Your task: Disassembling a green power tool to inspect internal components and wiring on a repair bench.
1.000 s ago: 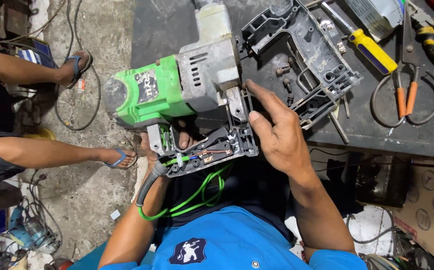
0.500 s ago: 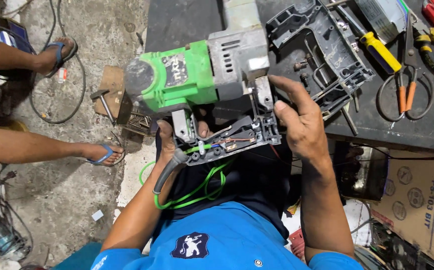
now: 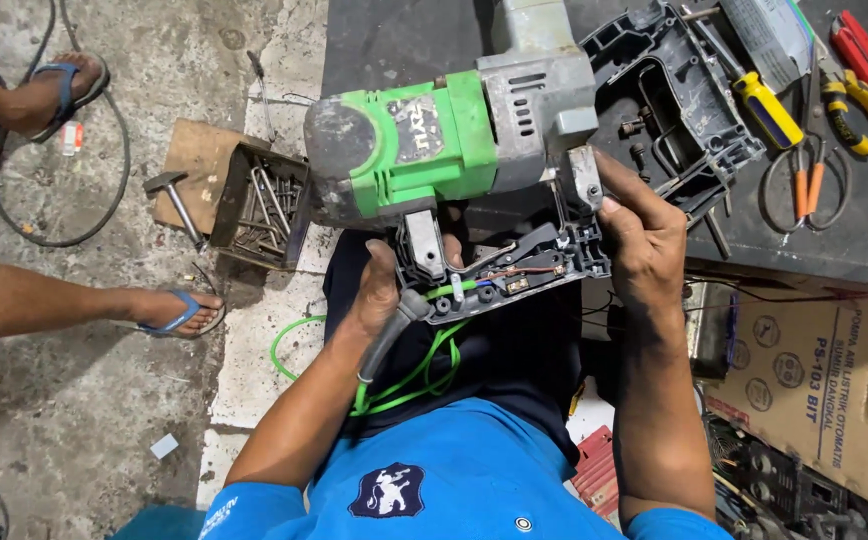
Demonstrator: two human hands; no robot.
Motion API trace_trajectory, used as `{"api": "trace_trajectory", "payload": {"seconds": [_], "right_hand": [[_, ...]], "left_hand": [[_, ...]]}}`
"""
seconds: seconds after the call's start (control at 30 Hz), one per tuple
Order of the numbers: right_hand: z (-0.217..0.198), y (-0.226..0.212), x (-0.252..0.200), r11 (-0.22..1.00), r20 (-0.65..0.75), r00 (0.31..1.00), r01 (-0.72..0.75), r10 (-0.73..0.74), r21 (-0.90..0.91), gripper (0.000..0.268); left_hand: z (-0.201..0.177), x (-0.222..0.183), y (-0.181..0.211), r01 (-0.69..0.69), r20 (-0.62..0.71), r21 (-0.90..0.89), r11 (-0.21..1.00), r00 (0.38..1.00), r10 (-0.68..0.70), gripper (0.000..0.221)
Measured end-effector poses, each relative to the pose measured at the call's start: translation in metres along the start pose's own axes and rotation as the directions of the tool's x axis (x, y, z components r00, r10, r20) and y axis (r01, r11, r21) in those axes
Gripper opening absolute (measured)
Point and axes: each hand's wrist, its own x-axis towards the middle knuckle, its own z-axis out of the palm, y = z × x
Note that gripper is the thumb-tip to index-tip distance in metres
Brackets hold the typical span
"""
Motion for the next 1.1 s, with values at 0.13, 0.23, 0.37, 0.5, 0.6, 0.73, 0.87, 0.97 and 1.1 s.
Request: {"api": "trace_trajectory", "payload": {"seconds": [0.13, 0.23, 0.37, 0.5, 0.6, 0.73, 0.87, 0.97, 1.1], "right_hand": [[0.004, -0.005, 0.001, 1.0, -0.039, 0.999, -0.019, 0.02, 0.01, 0.038], [0.003, -0.001, -0.001, 1.0, -0.046, 0.999, -0.022, 0.023, 0.018, 0.037], [0.002, -0.001, 0.001, 0.999, -0.041, 0.999, -0.026, 0.028, 0.042, 0.037], [0.002, -0.003, 0.002, 0.998, -0.042, 0.999, -0.017, 0.02, 0.054, 0.036], [0.002, -0.006, 0.002, 0.998, -0.031, 0.999, -0.023, 0.025, 0.063, 0.036], [0.002, -0.01, 0.002, 0.998, -0.047, 0.998, -0.033, 0.035, 0.053, 0.037], [0.003, -0.008, 0.0, 0.999, -0.048, 0.998, -0.035, 0.036, 0.031, 0.036], [0.001, -0.003, 0.001, 0.999, -0.034, 0.999, -0.027, 0.028, 0.028, 0.035], [0.001, 0.002, -0.001, 1.0, -0.034, 0.999, -0.003, 0.003, 0.019, 0.035]], "left_hand": [[0.001, -0.006, 0.009, 0.08, -0.093, 0.059, 0.995, 0.993, -0.074, 0.092], [0.0, -0.005, 0.016, 0.115, -0.066, 0.05, 0.992, 0.992, -0.112, 0.095], [0.0, -0.003, 0.011, 0.084, -0.099, 0.009, 0.996, 0.992, -0.082, 0.088], [-0.007, -0.002, -0.001, 0.059, -0.097, -0.028, 0.998, 0.993, -0.061, 0.089], [-0.016, -0.001, -0.002, 0.082, 0.051, -0.045, 0.996, 0.996, -0.079, 0.095], [-0.014, -0.002, -0.005, 0.068, 0.081, -0.073, 0.995, 0.995, -0.062, 0.097], [-0.023, 0.0, -0.012, 0.002, 0.091, -0.052, 0.999, 0.996, 0.002, 0.096], [-0.006, -0.004, 0.001, -0.032, 0.035, -0.077, 0.997, 0.999, 0.035, 0.085], [-0.012, -0.001, -0.008, -0.061, 0.058, -0.14, 0.988, 0.996, 0.07, 0.084]]}}
